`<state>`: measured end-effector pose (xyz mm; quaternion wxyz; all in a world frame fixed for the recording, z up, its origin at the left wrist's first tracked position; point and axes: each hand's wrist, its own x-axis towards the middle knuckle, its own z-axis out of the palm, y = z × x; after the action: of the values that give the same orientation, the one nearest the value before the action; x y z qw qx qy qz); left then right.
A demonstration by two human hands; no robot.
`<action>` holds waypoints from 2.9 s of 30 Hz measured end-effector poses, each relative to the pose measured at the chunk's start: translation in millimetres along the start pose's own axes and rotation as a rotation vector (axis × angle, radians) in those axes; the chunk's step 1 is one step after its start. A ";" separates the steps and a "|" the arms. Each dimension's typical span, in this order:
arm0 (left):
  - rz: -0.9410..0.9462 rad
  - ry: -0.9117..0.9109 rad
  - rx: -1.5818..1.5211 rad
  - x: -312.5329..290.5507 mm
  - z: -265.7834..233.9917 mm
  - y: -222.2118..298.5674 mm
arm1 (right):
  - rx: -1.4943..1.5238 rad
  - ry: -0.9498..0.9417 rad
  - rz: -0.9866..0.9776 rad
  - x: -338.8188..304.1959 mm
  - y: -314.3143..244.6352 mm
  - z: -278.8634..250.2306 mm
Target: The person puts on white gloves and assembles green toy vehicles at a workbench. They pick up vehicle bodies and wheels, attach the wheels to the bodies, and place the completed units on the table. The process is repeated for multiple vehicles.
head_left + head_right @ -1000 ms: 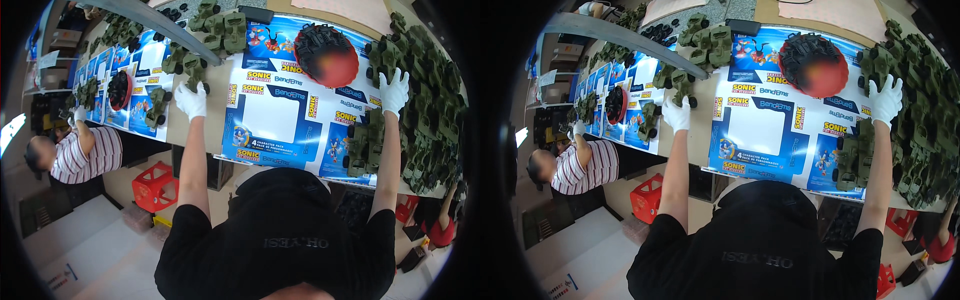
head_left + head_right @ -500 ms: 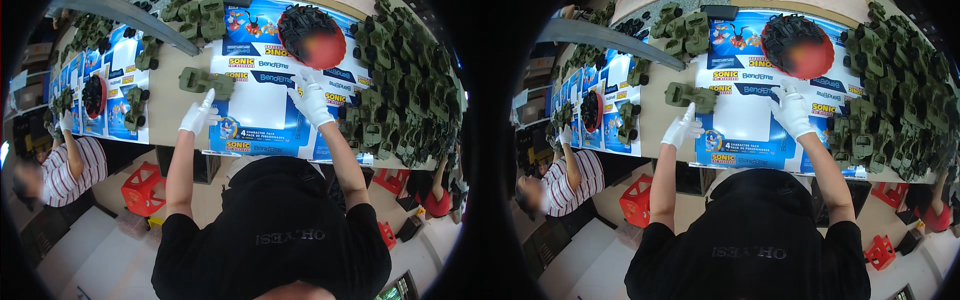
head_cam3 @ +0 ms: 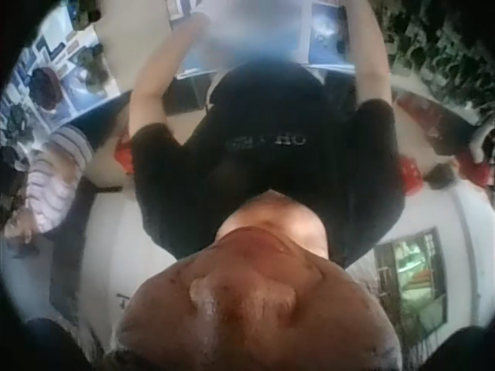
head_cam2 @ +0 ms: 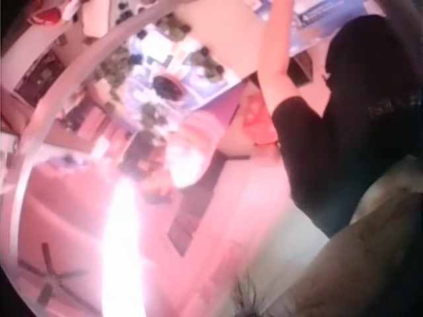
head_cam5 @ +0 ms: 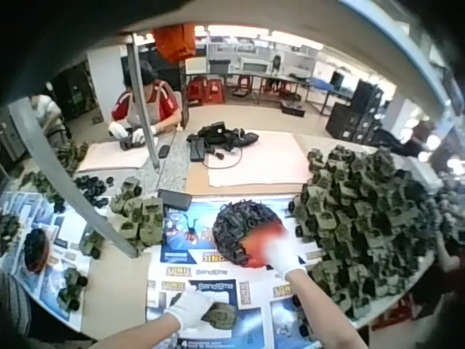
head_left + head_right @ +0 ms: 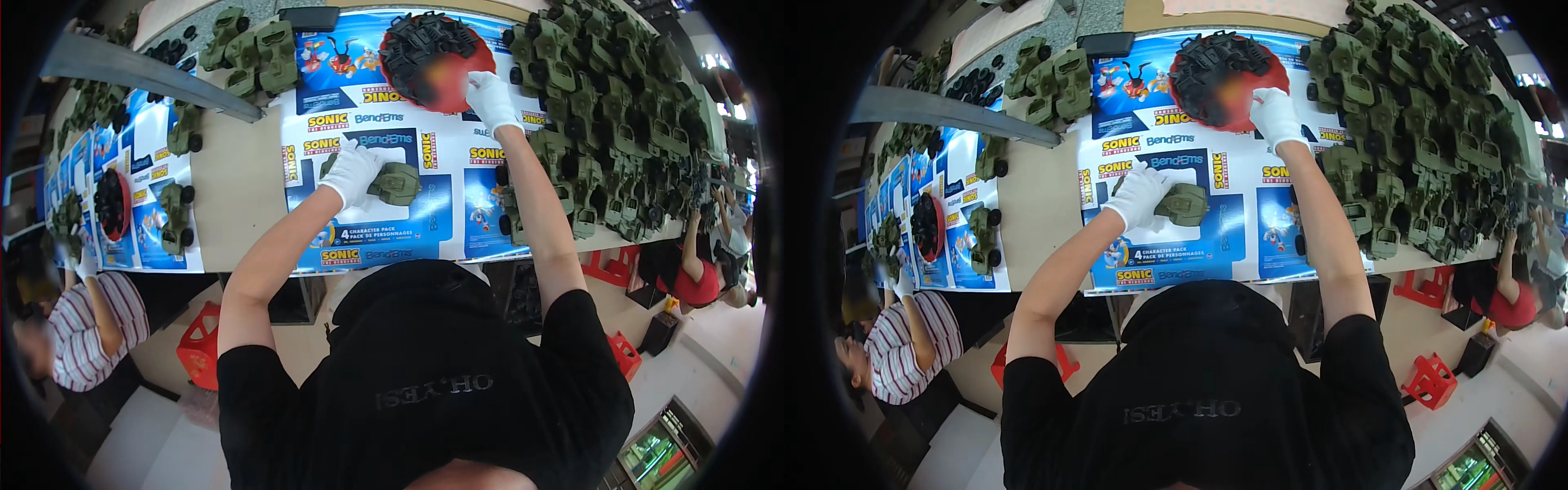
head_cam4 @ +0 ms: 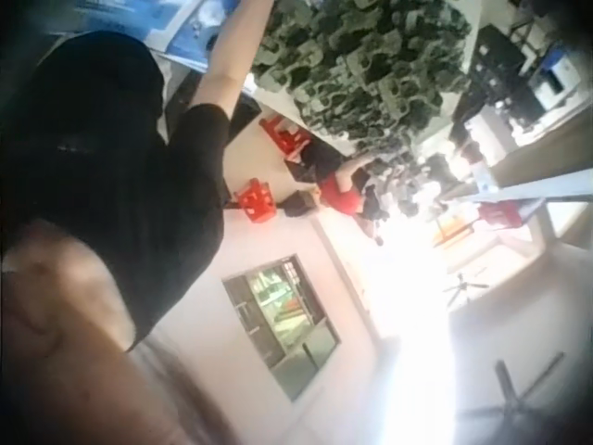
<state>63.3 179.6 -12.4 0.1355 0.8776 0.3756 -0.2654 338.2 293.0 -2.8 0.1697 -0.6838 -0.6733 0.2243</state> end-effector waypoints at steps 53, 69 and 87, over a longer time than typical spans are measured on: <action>0.100 -0.067 -1.563 -143.8 -80.5 80.4 | 0.435 -0.450 -0.880 -183.7 -78.4 -105.3; 0.114 0.069 -1.520 -127.2 -98.5 99.3 | 0.895 -0.480 -0.147 -200.3 -63.7 -71.5; 0.092 -0.006 -1.586 -126.6 -87.5 104.8 | 1.037 -0.560 -0.025 -208.2 -64.9 -68.5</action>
<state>98.7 72.1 135.5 0.7319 0.5333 0.4156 0.0846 321.5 92.5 105.8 0.3002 -0.4180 -0.5029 0.6944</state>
